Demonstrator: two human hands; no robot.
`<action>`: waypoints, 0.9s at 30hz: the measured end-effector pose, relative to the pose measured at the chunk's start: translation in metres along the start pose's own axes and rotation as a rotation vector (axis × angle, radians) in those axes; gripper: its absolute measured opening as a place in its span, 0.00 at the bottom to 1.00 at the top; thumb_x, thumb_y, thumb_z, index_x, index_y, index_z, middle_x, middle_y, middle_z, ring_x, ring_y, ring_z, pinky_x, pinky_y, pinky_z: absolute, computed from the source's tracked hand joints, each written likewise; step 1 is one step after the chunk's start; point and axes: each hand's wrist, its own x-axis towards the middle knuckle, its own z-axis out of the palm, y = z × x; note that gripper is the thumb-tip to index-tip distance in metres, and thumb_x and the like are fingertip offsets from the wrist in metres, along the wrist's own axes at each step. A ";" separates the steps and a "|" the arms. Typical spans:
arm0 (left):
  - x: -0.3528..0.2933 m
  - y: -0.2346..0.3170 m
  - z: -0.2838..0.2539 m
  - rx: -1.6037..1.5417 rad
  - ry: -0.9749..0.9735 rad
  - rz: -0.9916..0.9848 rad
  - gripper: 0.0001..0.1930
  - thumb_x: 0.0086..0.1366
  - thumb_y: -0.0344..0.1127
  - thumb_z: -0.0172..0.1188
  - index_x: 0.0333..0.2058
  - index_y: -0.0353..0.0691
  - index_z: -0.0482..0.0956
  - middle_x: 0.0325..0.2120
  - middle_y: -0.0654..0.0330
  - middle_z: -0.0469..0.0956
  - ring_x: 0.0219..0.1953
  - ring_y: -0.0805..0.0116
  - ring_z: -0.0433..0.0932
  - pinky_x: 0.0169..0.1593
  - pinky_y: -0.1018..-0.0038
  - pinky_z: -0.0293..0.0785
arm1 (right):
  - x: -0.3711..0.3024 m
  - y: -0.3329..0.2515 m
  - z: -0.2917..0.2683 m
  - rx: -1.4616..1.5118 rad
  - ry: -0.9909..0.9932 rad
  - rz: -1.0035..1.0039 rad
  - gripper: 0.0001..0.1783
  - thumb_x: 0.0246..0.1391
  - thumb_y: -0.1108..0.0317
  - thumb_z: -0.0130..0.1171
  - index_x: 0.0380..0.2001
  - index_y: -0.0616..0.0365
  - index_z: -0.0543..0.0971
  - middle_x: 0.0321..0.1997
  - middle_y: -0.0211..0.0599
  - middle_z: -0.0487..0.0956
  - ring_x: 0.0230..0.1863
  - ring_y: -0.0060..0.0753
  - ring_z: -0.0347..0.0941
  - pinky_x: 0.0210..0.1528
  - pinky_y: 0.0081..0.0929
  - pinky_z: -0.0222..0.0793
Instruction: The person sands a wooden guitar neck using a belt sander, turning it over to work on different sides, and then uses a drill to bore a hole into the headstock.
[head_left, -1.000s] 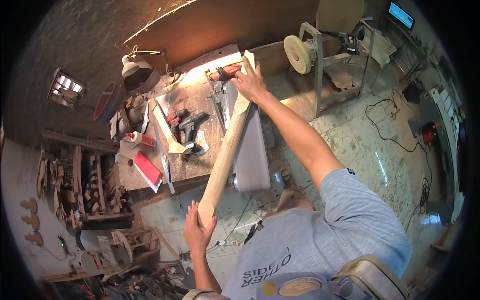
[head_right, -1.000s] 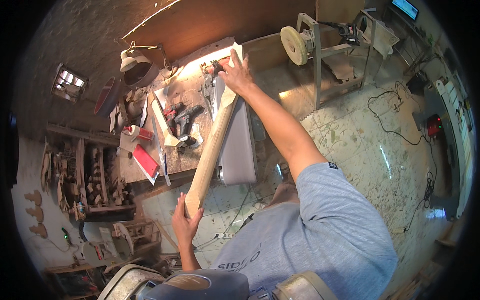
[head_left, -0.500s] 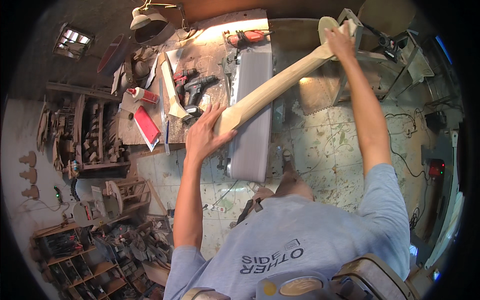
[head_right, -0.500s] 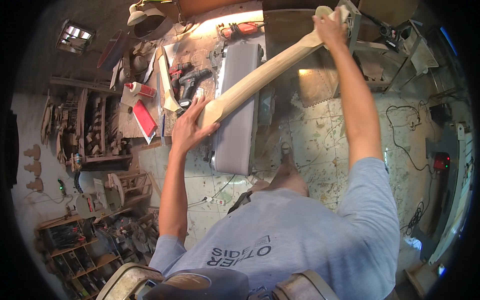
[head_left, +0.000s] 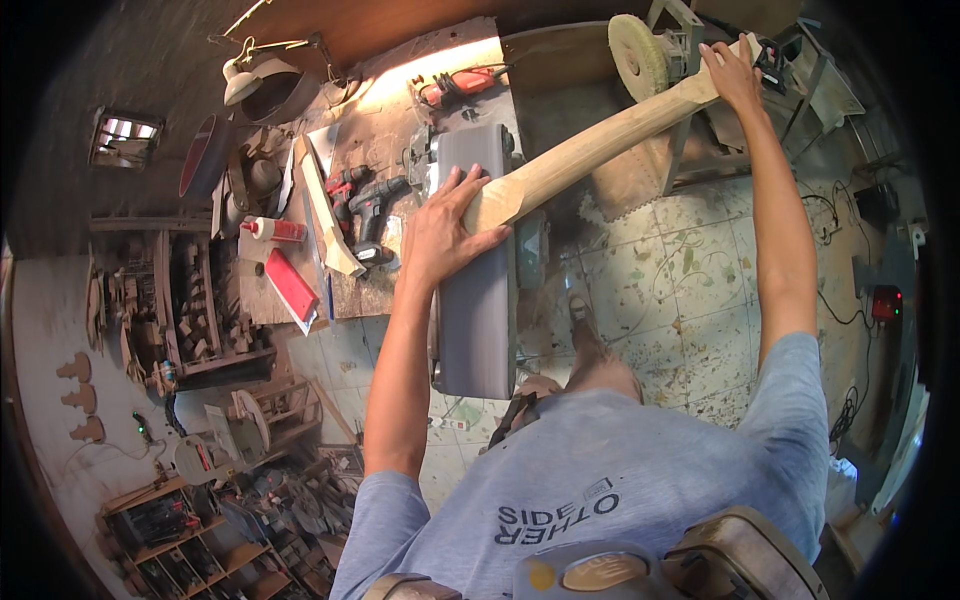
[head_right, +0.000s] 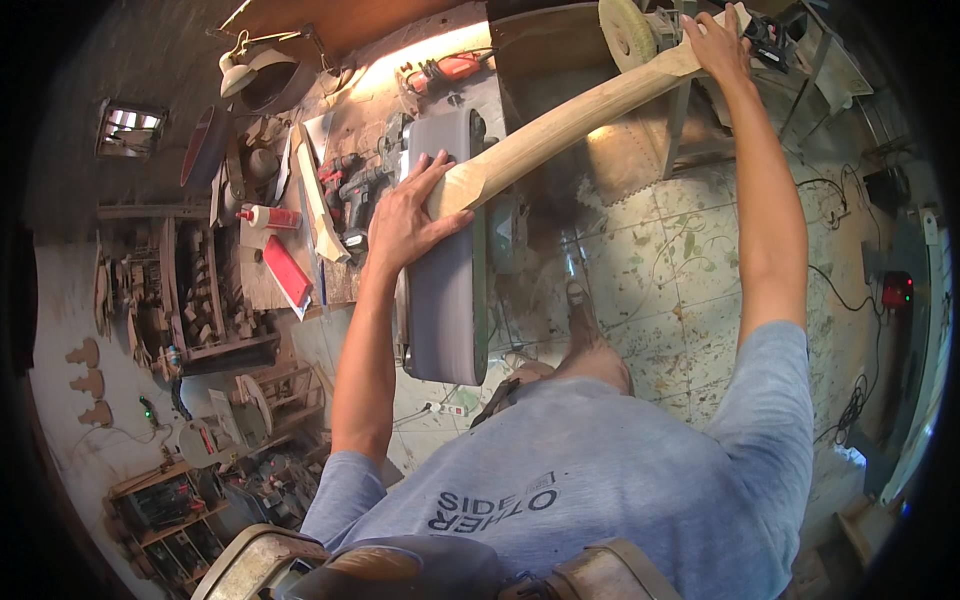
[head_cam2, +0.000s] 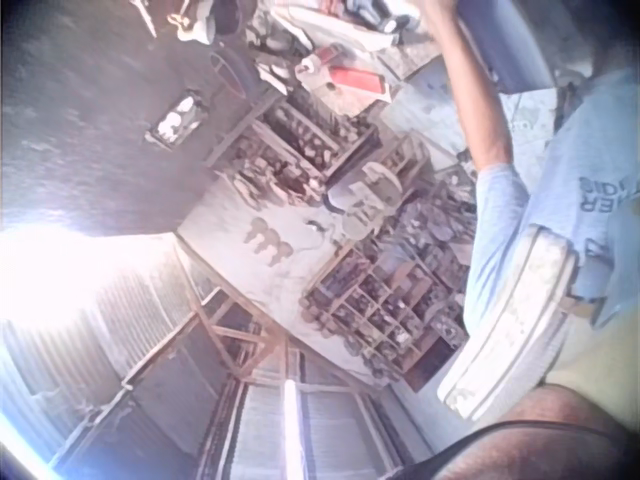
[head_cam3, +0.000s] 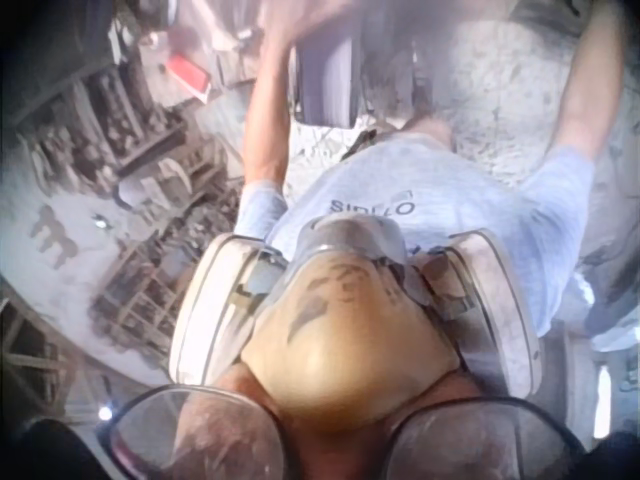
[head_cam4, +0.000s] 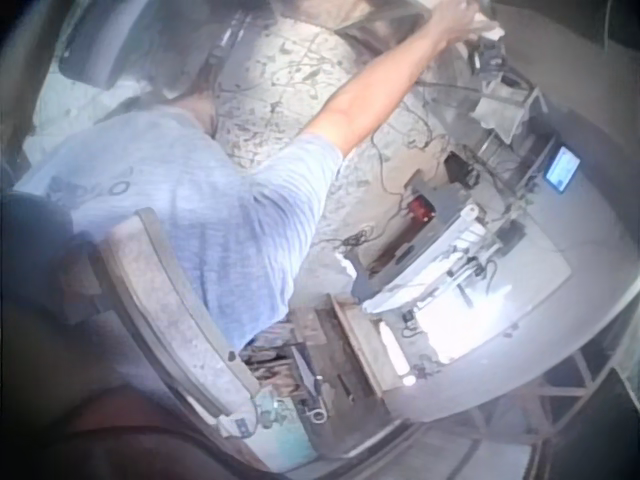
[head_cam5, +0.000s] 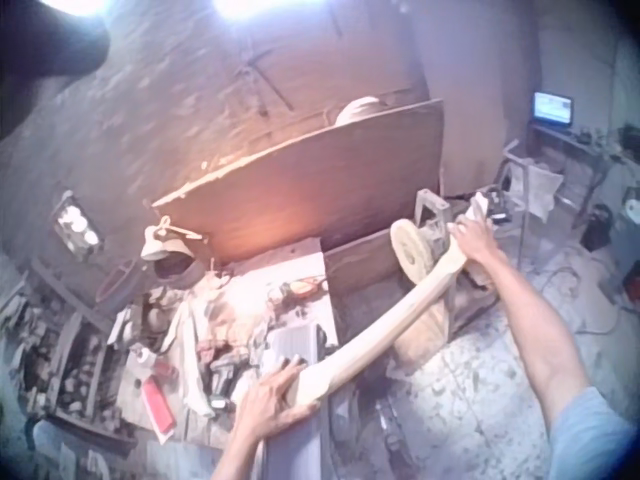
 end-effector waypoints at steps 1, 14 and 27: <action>0.003 0.005 -0.001 -0.027 -0.007 -0.012 0.43 0.51 0.61 0.72 0.62 0.43 0.76 0.67 0.56 0.70 0.72 0.52 0.63 0.68 0.56 0.67 | 0.004 0.007 0.004 0.007 0.007 0.007 0.32 0.66 0.31 0.43 0.57 0.39 0.79 0.81 0.54 0.50 0.79 0.56 0.51 0.70 0.65 0.50; -0.012 0.020 0.004 0.006 0.051 -0.138 0.41 0.51 0.58 0.72 0.61 0.42 0.77 0.67 0.57 0.71 0.71 0.52 0.64 0.68 0.57 0.67 | 0.035 -0.039 0.019 0.046 -0.065 -0.037 0.30 0.65 0.33 0.46 0.58 0.38 0.78 0.82 0.46 0.48 0.75 0.61 0.59 0.72 0.61 0.54; -0.071 0.003 -0.016 -0.045 0.093 -0.271 0.40 0.51 0.51 0.74 0.63 0.43 0.76 0.67 0.54 0.71 0.71 0.52 0.64 0.70 0.59 0.65 | 0.003 -0.147 0.009 0.205 -0.103 -0.015 0.28 0.64 0.34 0.49 0.57 0.36 0.79 0.83 0.37 0.47 0.73 0.70 0.58 0.74 0.59 0.54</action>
